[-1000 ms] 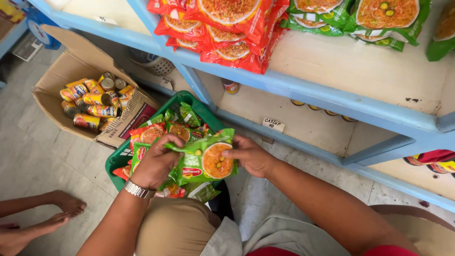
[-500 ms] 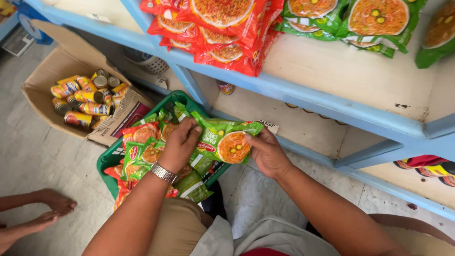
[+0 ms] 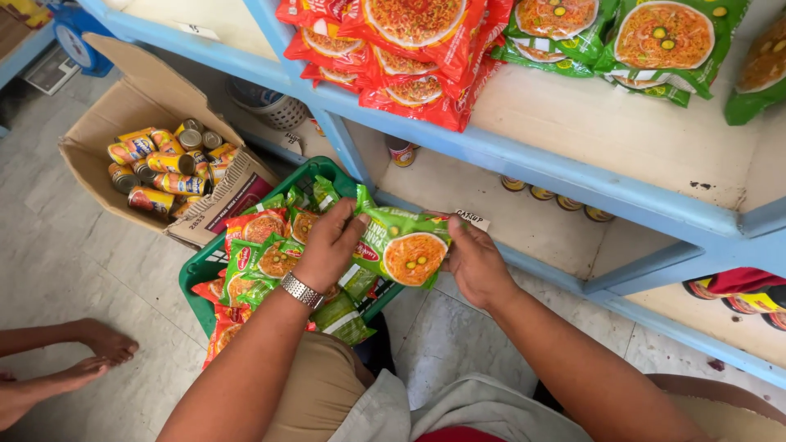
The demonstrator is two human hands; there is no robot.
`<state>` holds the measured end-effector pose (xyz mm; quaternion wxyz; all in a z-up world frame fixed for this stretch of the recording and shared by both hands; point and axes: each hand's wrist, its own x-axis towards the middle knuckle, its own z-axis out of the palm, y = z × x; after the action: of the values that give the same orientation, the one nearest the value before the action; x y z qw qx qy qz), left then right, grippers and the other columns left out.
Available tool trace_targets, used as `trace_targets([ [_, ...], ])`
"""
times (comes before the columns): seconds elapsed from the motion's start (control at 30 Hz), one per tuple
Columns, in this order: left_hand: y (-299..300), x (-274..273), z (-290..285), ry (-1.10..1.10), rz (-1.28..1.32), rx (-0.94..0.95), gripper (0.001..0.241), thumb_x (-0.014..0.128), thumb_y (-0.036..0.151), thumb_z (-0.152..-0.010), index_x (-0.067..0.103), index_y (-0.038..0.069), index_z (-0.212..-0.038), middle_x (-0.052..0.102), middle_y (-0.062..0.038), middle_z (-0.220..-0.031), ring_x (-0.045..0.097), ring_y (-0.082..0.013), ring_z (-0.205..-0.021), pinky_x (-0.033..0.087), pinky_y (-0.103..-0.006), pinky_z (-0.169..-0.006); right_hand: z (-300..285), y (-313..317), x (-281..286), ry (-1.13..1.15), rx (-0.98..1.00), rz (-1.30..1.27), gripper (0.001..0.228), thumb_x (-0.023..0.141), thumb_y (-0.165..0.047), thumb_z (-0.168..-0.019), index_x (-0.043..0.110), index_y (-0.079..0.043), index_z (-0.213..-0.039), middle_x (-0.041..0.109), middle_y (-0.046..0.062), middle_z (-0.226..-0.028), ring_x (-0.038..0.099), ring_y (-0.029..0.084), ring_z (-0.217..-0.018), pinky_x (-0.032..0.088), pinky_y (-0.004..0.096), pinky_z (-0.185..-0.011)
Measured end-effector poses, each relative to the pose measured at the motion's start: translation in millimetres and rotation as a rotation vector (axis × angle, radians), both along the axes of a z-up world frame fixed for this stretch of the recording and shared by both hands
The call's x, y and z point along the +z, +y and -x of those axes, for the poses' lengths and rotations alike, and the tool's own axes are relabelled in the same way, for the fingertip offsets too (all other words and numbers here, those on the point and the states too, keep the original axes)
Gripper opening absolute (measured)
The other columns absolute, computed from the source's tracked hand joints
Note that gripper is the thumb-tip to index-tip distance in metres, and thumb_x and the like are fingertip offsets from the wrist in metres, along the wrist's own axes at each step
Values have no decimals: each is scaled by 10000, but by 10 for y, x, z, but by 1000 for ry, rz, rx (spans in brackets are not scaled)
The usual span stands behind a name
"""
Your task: Stocking and organizing instant noodle packets and canned goods on store shelves.
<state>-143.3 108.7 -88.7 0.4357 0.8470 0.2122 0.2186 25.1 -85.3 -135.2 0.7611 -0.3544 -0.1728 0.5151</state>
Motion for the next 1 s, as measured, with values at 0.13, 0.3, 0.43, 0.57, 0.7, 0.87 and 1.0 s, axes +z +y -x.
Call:
trace_targets([
  [0.13,-42,97,-22,-72,40,0,122,607,138,-1050,583,24,-1013,519,-34,-802,484,-102,-754,458,-287,-679,-55,49,-147,75,-128,123,432,493,-407,-1017,628,-57,-1232,701,85,-1196,685,215,-1059,574,457,-853],
  [0.3,-130,115,-60,-26,36,21,113,593,149,-1038,631,42,-1037,573,-19,-760,526,-89,-706,478,-282,-649,-64,71,-441,78,-358,52,344,559,-355,-1111,634,-25,-1168,701,79,-1109,649,168,-979,504,336,-841],
  [0.43,-129,139,-69,6,36,15,129,604,163,-1042,630,38,-1056,569,-32,-763,525,-95,-714,481,-282,-656,-49,20,-150,61,-392,42,360,528,-345,-1070,657,-13,-1119,719,80,-1068,679,166,-973,565,327,-915],
  [0.57,-105,119,-94,-42,-7,-20,162,626,169,-1028,623,23,-1097,600,-41,-846,546,-98,-764,490,-277,-689,-67,-15,-185,27,-387,46,366,509,-343,-1077,656,-9,-1102,720,84,-1047,681,167,-947,564,335,-898],
  [0.7,-146,165,-137,-48,32,-8,201,658,159,-990,614,21,-1130,620,-23,-918,570,-95,-786,507,-273,-700,-80,-38,-184,-21,-345,19,368,507,-346,-1083,657,-10,-1097,719,79,-1036,676,160,-945,559,328,-889],
  [0.87,-166,214,-133,-104,149,-76,237,682,140,-963,599,23,-1151,600,4,-983,580,-83,-833,514,-265,-726,-207,-81,-156,-26,-338,26,360,519,-351,-1086,656,-19,-1063,709,71,-994,674,152,-901,569,327,-855],
  [1.0,-83,80,-111,-133,179,-140,176,686,136,-986,599,26,-1092,584,13,-951,553,-71,-866,500,-254,-761,-287,-104,-159,-32,-301,44,349,537,-348,-1094,641,-25,-1013,701,67,-962,674,149,-854,583,339,-813],
])
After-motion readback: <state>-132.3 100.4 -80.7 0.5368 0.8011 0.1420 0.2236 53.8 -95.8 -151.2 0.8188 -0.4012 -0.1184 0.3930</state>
